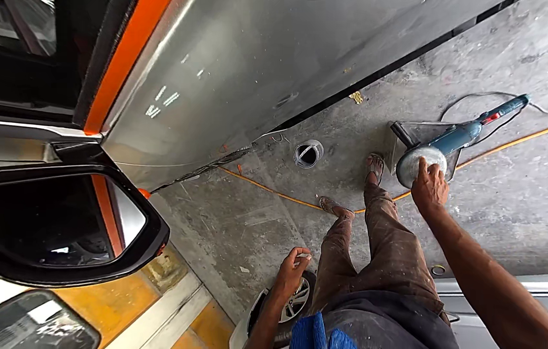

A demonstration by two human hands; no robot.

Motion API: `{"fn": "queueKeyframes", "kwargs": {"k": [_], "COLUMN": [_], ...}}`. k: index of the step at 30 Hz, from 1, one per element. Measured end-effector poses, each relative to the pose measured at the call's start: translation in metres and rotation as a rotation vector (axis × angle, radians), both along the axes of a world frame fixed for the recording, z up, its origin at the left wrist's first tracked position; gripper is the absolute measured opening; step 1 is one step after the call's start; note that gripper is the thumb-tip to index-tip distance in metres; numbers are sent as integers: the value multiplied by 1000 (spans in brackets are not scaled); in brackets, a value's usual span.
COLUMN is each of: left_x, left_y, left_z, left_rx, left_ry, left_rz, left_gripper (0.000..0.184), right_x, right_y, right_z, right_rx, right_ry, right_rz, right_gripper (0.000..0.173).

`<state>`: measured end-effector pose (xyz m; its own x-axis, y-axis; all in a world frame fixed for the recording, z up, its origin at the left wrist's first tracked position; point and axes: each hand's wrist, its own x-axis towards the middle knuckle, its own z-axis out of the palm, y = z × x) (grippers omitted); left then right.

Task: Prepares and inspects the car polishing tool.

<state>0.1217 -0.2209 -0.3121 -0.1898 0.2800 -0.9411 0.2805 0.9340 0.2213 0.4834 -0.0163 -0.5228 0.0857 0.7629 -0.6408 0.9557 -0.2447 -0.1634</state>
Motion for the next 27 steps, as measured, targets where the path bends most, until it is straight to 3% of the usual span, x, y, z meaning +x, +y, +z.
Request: {"fn": "queueKeyframes", "kwargs": {"k": [12, 17, 27], "left_x": [-3, -4, -7], "left_y": [12, 11, 17], "left_z": [-5, -9, -10], "left_rx": [13, 13, -5], "left_ry": [8, 12, 8], "left_rz": [15, 21, -7], "left_gripper": [35, 35, 33], "right_x": [-10, -6, -6], "right_y": [32, 20, 10], "right_z": [1, 4, 2], "right_rx": [-95, -31, -29], "right_ry": [-24, 22, -34], "right_rz": [-49, -5, -81], "right_gripper": [55, 38, 65]}}
